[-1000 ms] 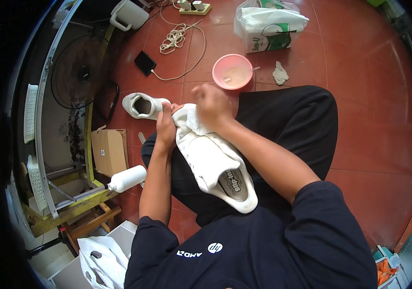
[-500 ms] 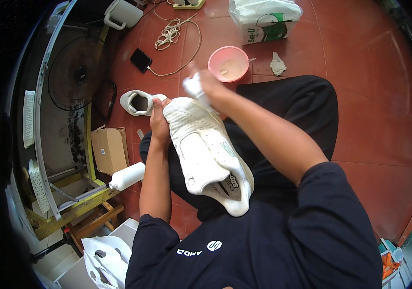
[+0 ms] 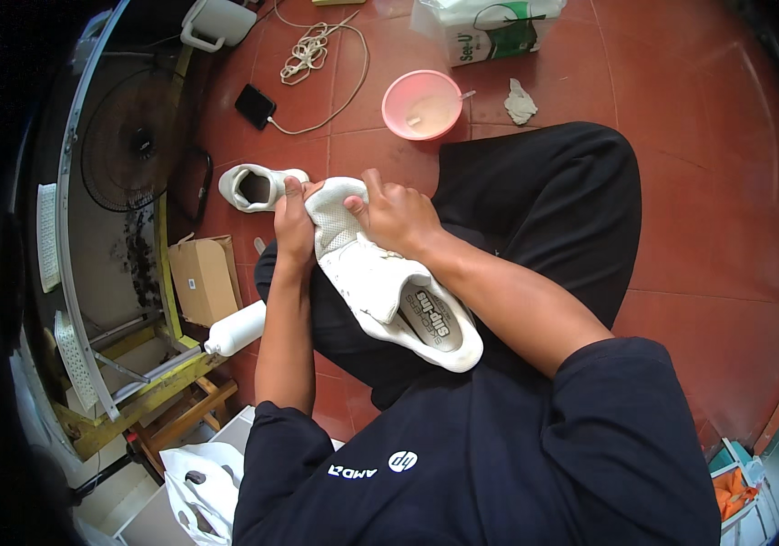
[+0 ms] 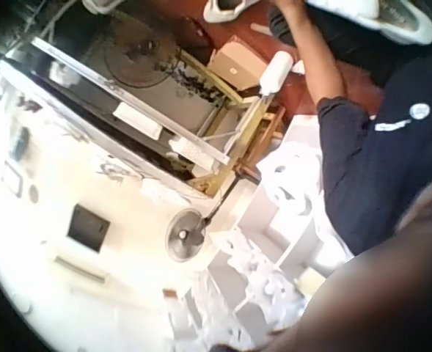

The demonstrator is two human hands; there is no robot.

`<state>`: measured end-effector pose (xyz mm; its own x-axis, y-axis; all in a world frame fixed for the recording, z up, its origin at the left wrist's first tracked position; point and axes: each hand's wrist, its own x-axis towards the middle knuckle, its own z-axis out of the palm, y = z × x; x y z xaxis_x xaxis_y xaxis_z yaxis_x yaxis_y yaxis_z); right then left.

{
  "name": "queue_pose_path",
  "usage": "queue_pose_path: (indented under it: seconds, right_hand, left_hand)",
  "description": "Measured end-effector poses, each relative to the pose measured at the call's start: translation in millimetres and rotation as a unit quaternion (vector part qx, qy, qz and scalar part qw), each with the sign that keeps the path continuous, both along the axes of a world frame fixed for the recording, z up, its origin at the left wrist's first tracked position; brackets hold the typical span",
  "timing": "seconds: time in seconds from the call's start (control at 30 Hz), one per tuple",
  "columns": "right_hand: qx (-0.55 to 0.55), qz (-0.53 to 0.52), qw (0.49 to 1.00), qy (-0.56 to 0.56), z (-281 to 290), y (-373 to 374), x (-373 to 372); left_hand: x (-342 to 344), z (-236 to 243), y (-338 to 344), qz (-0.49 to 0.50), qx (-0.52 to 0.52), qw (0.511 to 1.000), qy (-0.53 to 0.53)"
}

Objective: Cleaning and repairing a white sneaker using a liquid solution and cotton swabs.

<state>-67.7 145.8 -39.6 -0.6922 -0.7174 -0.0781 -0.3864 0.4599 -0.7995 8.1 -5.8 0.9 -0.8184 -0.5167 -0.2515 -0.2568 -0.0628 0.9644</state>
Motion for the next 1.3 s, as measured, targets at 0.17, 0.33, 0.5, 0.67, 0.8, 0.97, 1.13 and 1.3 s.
queue_pose_path:
  seconds: [0.17,0.33,0.5,0.67,0.8,0.97,1.13,1.3]
  right_hand:
    - [-0.207,-0.081,0.798,-0.56,-18,8,-27]
    - [-0.029,0.004,0.999,-0.045,25,33,10]
    - [0.04,0.01,0.997,0.063,5,38,11]
    - [-0.098,-0.05,0.994,0.001,-13,48,-90]
    - [0.207,-0.177,0.954,0.127,26,62,-194]
    - [0.128,-0.162,0.921,0.331,25,42,-244]
    - [0.165,-0.186,0.885,0.393,62,31,-325]
    - [0.261,-0.093,0.941,0.195,56,18,-371]
  left_hand:
    - [-6,1,6,0.041,0.082,0.996,0.007]
    - [-2,9,3,0.051,0.097,0.994,-0.001]
    - [-1,-10,-1,-0.014,-0.013,1.0,0.002]
    - [4,-17,-10,0.047,0.065,0.997,-0.001]
    - [-7,-1,-1,0.075,0.131,0.988,0.001]
    - [-5,-2,-14,0.108,0.213,0.97,0.04]
    - [-14,4,-7,0.099,0.237,0.965,0.046]
    - [-13,-8,-12,0.084,0.215,0.972,0.044]
